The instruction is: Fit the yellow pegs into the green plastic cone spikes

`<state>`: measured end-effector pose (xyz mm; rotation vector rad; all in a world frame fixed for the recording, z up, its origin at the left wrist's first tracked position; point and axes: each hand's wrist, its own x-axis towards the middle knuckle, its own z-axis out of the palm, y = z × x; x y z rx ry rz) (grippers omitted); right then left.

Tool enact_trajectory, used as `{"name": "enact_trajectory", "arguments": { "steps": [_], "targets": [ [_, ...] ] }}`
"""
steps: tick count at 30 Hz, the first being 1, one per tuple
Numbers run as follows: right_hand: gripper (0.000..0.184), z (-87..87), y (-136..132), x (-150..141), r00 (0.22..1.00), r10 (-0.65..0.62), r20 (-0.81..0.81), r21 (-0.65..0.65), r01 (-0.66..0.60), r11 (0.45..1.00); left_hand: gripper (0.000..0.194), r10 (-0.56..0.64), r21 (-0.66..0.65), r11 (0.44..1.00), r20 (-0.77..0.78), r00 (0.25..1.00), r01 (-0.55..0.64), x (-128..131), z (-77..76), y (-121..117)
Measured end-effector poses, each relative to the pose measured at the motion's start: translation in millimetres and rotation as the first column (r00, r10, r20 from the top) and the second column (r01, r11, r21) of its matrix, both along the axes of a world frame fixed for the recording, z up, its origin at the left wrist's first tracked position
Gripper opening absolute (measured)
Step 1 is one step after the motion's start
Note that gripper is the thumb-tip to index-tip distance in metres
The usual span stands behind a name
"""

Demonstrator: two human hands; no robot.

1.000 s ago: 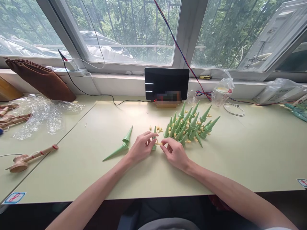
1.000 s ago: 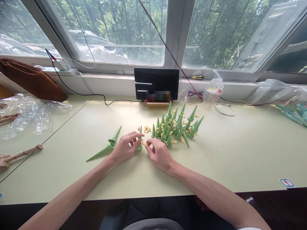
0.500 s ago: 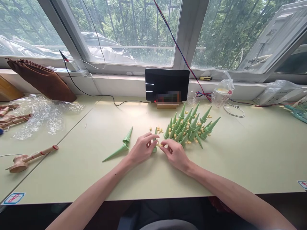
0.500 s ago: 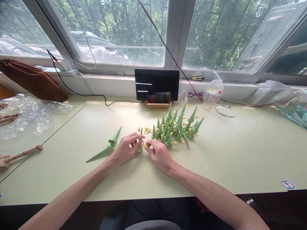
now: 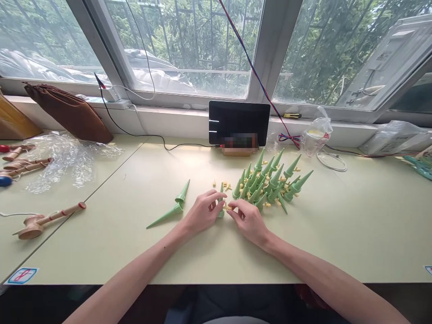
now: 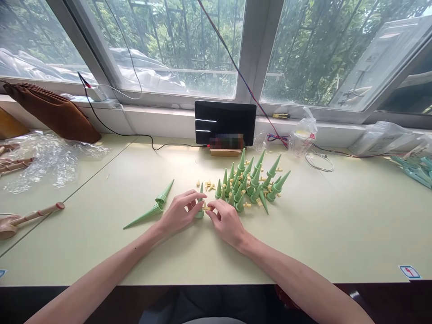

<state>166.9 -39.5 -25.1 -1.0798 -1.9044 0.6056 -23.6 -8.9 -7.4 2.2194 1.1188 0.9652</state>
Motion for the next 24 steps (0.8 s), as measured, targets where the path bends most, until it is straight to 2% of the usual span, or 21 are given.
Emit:
{"name": "enact_trajectory", "arguments": {
  "steps": [9, 24],
  "targets": [
    [0.014, -1.5, 0.2, -1.1, 1.000, -0.013, -0.014, 0.006, 0.013, 1.000, 0.021, 0.009, -0.049, 0.999, 0.048, 0.999, -0.007, 0.8, 2.7, -0.8],
    [0.020, -0.9, 0.6, -2.4, 1.000, -0.020, -0.021, -0.039, 0.019, 0.999, 0.021, 0.001, -0.041, 0.999, 0.049, 0.999, 0.001, 0.7, 1.7, -1.0]
  ]
}}
